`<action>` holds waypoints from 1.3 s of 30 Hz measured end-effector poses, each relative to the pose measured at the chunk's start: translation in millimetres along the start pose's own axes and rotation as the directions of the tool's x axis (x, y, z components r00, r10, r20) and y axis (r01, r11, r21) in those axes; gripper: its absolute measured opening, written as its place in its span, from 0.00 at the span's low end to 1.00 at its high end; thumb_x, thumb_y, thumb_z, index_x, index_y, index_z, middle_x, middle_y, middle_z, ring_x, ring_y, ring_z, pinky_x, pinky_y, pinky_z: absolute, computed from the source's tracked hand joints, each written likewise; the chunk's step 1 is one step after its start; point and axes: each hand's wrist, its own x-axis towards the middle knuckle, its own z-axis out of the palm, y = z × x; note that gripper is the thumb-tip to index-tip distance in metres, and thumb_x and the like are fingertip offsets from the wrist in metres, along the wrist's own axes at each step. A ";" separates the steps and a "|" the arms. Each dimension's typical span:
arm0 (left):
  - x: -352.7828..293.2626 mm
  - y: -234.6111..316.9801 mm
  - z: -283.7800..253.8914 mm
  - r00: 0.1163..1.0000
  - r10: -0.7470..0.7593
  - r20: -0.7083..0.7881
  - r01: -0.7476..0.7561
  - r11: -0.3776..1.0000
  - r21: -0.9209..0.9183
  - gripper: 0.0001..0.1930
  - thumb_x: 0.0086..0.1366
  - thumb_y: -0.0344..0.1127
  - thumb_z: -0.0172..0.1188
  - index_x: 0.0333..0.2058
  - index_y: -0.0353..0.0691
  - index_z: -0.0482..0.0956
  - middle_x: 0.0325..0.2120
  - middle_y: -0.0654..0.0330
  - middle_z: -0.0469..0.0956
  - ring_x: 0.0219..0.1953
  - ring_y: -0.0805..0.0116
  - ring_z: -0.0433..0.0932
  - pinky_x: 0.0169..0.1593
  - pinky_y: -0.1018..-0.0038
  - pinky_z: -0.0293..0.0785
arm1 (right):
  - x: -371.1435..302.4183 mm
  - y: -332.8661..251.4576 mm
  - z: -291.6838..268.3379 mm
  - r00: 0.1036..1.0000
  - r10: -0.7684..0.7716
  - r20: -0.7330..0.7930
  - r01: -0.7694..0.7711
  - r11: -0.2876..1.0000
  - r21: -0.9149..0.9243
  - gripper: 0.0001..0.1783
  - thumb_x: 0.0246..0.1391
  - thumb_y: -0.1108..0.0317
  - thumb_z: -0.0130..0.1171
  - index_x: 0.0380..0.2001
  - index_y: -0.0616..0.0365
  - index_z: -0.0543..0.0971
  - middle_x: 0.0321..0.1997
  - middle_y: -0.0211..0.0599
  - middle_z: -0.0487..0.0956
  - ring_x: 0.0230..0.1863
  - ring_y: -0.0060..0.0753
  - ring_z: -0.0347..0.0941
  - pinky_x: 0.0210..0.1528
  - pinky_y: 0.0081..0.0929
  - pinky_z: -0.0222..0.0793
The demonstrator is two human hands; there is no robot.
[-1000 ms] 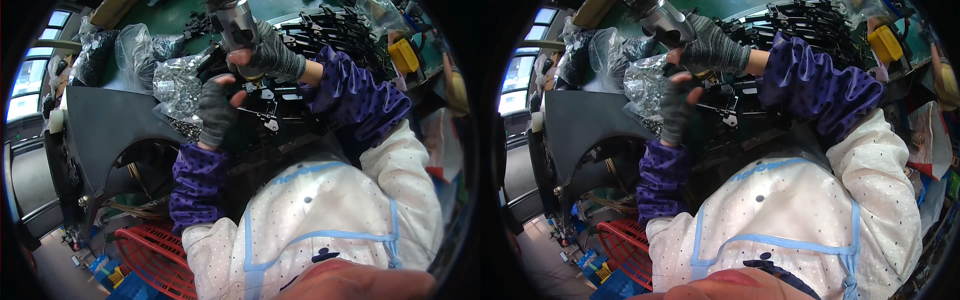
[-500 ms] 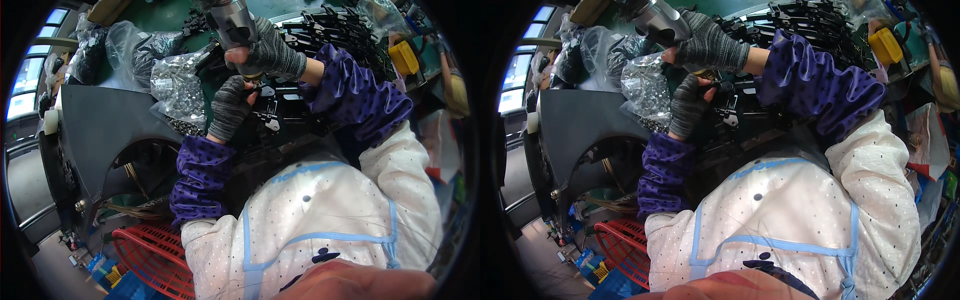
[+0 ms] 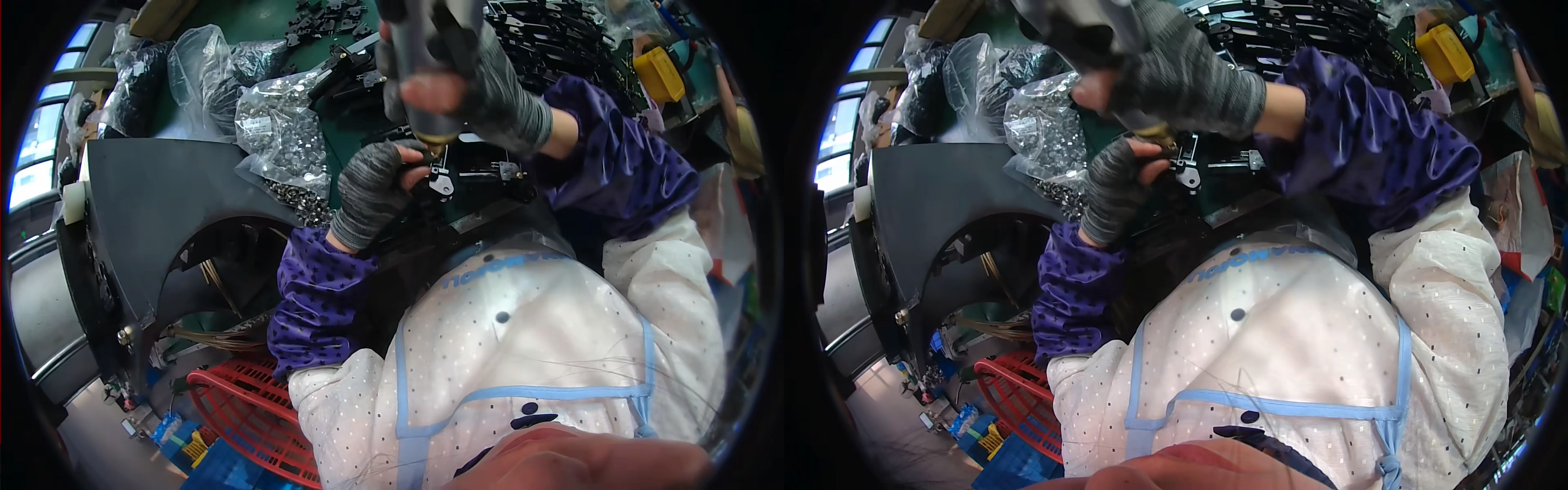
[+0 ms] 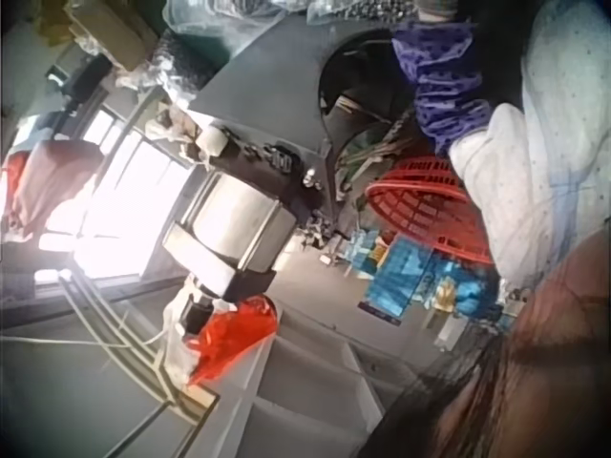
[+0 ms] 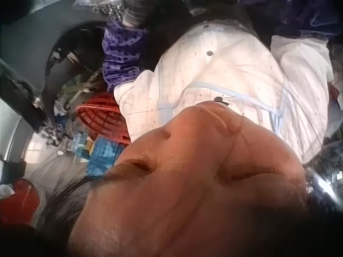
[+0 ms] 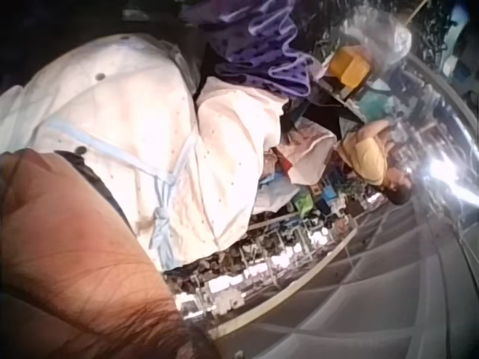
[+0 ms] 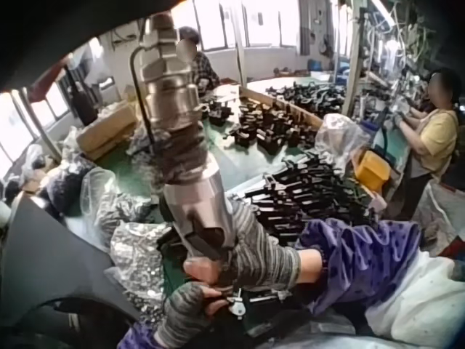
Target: Assemble electronic and mechanical components using an electric screwdriver at a factory workstation.
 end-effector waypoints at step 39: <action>-16.1 -2.1 14.5 1.000 0.021 -0.022 -0.019 0.994 0.109 0.11 0.48 0.20 0.61 0.32 0.37 0.75 0.32 0.55 0.77 0.34 0.64 0.77 0.37 0.76 0.72 | -17.9 -8.5 5.0 0.751 0.647 0.133 -0.445 0.346 0.826 0.25 0.36 0.64 0.66 0.37 0.61 0.68 0.26 0.34 0.72 0.24 0.28 0.73 0.25 0.25 0.70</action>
